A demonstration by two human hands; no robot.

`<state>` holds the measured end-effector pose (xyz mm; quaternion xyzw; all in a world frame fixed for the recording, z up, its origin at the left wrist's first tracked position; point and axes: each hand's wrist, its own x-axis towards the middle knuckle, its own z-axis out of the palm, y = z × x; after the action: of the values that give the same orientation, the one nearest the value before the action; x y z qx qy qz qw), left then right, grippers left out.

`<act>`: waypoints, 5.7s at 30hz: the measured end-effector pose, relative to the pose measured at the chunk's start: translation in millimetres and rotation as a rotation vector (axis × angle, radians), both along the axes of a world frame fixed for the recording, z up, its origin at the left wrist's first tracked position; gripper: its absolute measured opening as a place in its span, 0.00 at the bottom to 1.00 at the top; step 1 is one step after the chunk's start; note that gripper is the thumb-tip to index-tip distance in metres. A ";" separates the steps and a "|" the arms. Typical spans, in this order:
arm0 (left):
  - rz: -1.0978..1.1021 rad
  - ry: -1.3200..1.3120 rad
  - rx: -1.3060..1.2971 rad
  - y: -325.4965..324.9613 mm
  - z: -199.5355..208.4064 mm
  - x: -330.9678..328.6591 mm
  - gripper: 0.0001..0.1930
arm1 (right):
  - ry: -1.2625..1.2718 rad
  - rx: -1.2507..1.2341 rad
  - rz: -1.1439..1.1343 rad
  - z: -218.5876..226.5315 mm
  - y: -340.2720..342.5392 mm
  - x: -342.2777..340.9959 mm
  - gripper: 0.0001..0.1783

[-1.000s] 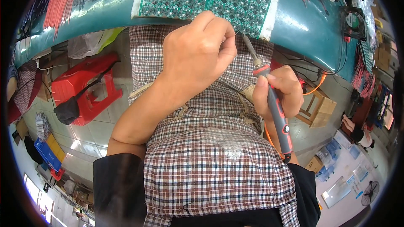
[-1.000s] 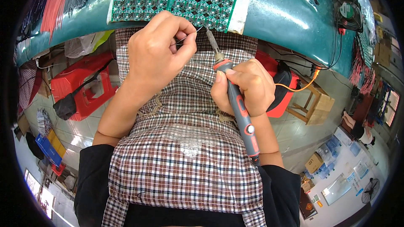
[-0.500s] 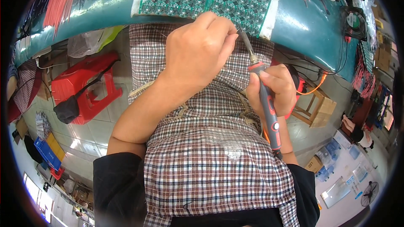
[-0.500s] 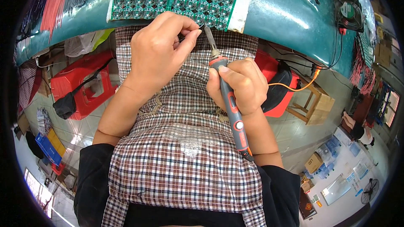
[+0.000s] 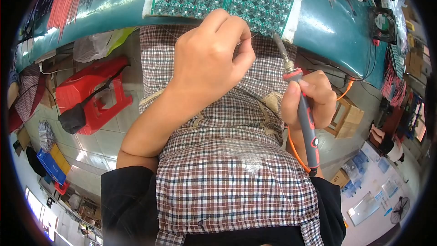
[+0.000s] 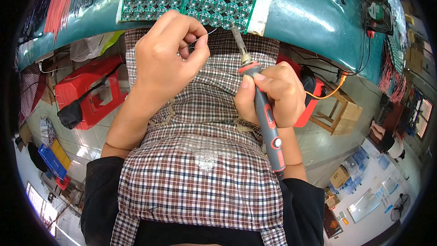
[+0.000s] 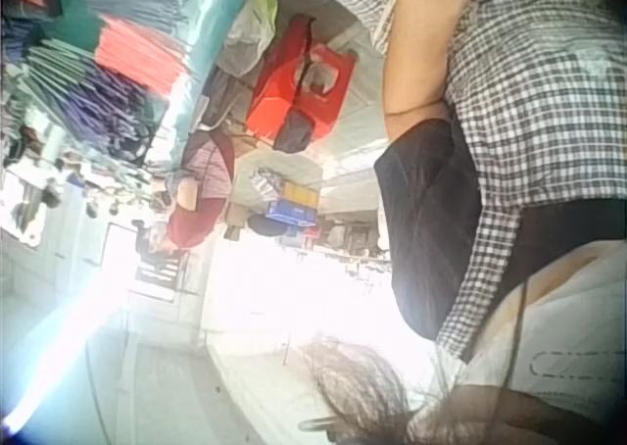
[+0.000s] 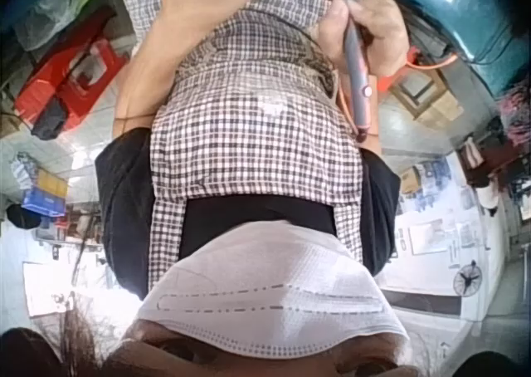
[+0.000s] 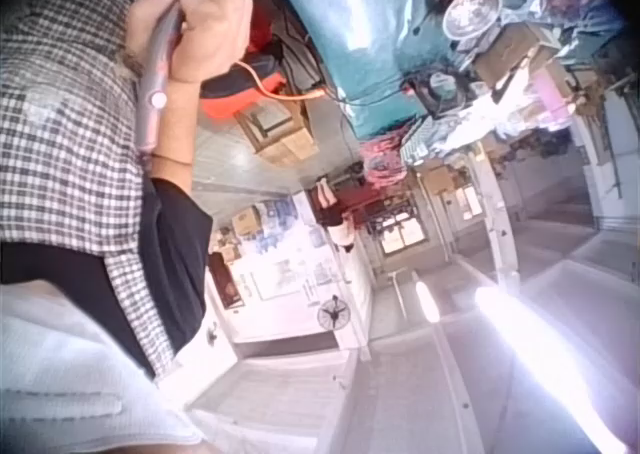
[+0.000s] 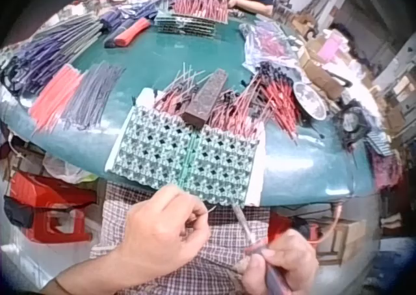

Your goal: The person removes a cardboard block from a panel of circuit boards, then solders components onto the circuit boards using a soldering iron and solder wire.

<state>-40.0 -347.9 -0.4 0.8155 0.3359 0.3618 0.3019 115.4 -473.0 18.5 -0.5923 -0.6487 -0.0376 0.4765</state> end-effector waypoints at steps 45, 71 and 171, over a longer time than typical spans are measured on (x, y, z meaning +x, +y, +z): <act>0.041 0.022 0.030 2.1 4.4 -9.0 0.08 | 0.046 -0.054 0.050 2.9 3.9 -14.2 0.15; 0.041 0.002 0.007 1.4 -4.7 -5.5 0.07 | -0.074 -0.080 -0.016 -11.3 -2.0 -23.3 0.20; 0.113 0.026 0.083 18.6 11.3 7.7 0.05 | 0.121 -0.035 -0.060 15.3 19.7 -2.9 0.14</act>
<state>-32.3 -329.3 10.9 0.8117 0.3701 0.3813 0.2424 112.5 -453.3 33.7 -0.6207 -0.6012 -0.0045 0.5032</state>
